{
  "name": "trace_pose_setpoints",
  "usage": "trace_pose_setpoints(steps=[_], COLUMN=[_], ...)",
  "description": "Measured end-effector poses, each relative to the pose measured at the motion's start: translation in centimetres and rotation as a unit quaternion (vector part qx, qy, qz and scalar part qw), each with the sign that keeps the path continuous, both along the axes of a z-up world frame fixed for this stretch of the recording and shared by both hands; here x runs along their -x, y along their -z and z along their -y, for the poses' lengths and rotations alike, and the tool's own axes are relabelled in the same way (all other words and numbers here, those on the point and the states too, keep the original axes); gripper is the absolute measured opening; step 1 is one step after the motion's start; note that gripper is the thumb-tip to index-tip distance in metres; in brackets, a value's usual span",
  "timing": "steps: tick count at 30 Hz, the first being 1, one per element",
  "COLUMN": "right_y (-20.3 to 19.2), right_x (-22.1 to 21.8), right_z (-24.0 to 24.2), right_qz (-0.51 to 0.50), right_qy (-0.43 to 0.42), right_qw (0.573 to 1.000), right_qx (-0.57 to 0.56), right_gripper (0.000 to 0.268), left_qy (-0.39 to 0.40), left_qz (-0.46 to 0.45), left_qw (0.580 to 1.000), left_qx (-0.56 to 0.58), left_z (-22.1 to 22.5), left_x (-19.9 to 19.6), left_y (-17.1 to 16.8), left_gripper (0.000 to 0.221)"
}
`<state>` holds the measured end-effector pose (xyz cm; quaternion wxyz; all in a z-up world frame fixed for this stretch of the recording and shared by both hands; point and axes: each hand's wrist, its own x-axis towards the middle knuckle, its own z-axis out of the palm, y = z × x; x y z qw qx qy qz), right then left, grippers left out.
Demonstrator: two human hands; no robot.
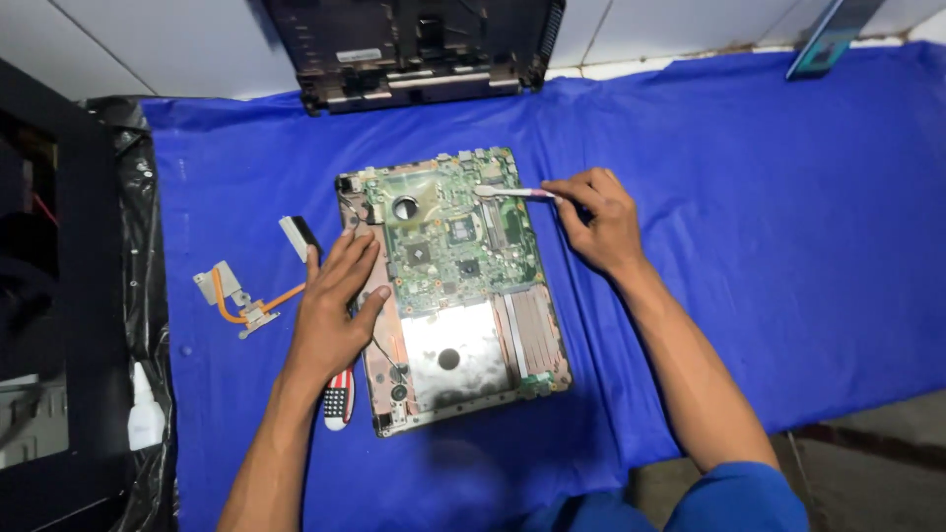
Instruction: Cleaning a laptop motherboard using a brush and reassembling components like the heatsink.
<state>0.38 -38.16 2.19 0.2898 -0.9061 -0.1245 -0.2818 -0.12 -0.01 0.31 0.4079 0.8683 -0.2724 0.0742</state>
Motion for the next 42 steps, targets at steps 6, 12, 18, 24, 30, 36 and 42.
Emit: trace_pose_setpoints(steps=[6,12,18,24,30,36,42], right_y=[-0.3,-0.2,-0.8,-1.0,-0.4,-0.2,-1.2], right_x=[0.1,-0.1,0.4,0.2,0.6,-0.2,0.3], right_z=[-0.2,0.5,0.7,0.4,-1.0,0.6,-1.7], right_qz=[0.003,0.003,0.014,0.01,0.001,0.017,-0.006], right_qy=[-0.017,-0.007,-0.004,-0.014,-0.021,-0.001,-0.056], right_qw=[1.0,1.0,0.999,0.999,0.998,0.998,0.998], right_qx=[0.004,0.009,0.042,0.04,0.054,0.062,0.032], right_gripper=[0.015,0.014,0.011,0.012,0.013,0.016,0.012], left_qy=[0.001,0.006,0.007,0.005,0.004,0.005,0.007], left_qz=[0.005,0.009,0.013,0.006,-0.005,-0.007,-0.007], left_qw=[1.0,1.0,1.0,1.0,1.0,0.999,0.999], left_qx=[-0.003,0.001,-0.014,-0.019,-0.02,-0.031,-0.041], left_z=[0.0,0.1,-0.1,-0.1,0.0,0.0,0.1], left_x=[0.1,0.1,0.1,0.1,0.2,0.3,0.4], left_y=[-0.1,-0.1,0.5,0.4,0.0,-0.2,-0.6], left_gripper=[0.055,0.054,0.054,0.054,0.054,0.054,0.054])
